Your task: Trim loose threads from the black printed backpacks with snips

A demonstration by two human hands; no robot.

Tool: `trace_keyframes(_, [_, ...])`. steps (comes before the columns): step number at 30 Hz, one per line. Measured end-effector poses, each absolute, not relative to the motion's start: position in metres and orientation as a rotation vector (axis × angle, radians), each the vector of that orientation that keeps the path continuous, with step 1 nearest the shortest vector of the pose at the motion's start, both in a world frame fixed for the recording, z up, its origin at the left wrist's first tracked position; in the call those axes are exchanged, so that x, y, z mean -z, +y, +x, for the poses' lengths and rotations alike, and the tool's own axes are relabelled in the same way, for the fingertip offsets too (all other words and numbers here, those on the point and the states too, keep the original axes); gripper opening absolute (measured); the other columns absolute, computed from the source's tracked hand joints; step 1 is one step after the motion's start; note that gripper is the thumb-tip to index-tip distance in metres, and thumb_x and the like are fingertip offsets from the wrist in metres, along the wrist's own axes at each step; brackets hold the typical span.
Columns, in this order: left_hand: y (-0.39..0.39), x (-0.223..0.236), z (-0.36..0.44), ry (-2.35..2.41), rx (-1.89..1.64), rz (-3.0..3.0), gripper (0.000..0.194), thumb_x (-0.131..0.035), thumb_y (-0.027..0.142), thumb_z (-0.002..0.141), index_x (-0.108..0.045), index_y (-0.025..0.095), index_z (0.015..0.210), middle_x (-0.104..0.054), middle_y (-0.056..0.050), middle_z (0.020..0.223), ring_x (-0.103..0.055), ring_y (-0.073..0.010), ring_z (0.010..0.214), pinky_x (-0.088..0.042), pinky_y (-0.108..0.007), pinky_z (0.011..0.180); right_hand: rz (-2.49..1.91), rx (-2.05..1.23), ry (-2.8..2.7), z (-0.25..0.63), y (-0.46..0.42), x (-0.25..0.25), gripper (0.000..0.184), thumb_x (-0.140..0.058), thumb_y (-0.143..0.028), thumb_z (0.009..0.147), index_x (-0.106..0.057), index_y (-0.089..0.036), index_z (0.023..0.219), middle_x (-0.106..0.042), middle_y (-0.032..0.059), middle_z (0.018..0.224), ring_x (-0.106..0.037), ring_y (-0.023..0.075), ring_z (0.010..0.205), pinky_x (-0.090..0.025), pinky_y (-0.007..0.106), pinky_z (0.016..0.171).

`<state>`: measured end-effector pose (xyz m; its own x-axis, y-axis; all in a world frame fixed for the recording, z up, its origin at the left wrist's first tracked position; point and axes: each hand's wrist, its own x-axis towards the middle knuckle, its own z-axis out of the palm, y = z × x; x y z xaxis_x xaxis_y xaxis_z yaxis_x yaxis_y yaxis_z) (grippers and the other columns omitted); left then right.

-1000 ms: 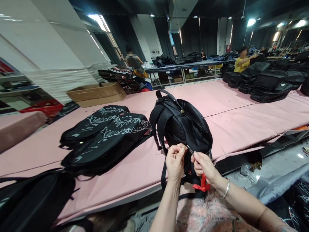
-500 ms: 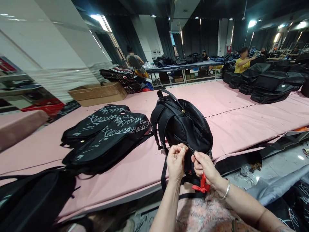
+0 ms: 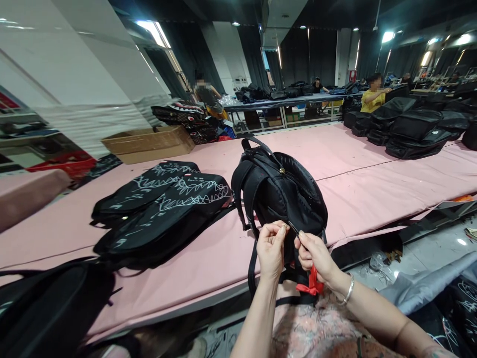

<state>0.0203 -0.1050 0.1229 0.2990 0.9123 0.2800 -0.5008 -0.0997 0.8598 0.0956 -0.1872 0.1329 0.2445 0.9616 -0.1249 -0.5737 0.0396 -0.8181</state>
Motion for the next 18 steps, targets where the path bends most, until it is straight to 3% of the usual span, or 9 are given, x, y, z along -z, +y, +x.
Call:
trace_keyframes(12, [-0.105, -0.118, 0.014, 0.583, -1.260, 1.205, 0.022, -0.070, 0.029, 0.067, -0.052, 0.016, 0.068, -0.059, -0.002, 0.081, -0.058, -0.0118, 0.073, -0.045, -0.024, 0.071, -0.852, -1.130, -0.694, 0.096, -0.185, -0.124, 0.041, -0.055, -0.056, 0.075, -0.044, -0.017, 0.068, -0.023, -0.0122, 0.044, -0.014, 0.0019, 0.038, -0.011, 0.016, 0.036])
trace_keyframes(15, [-0.107, -0.123, 0.003, 0.585, -1.215, 1.358, 0.020, -0.064, 0.032, 0.074, -0.054, 0.017, 0.067, -0.061, -0.003, 0.075, -0.058, -0.0151, 0.074, -0.045, -0.028, 0.073, -0.878, -0.988, -0.744, 0.105, -0.186, -0.126, 0.040, -0.051, -0.056, 0.079, -0.046, -0.017, 0.071, -0.025, -0.0108, 0.046, -0.017, 0.0032, 0.040, -0.013, 0.017, 0.038])
trace_keyframes(18, [-0.102, -0.139, -0.010, 0.519, -1.191, 1.611, 0.029, -0.054, 0.036, 0.081, -0.057, 0.017, 0.060, -0.061, -0.006, 0.071, -0.058, -0.0176, 0.073, -0.046, -0.030, 0.071, -0.935, -0.836, -0.772, 0.118, -0.183, -0.129, 0.039, -0.046, -0.056, 0.082, -0.048, -0.017, 0.075, -0.025, -0.0095, 0.049, -0.019, 0.0048, 0.042, -0.015, 0.019, 0.040])
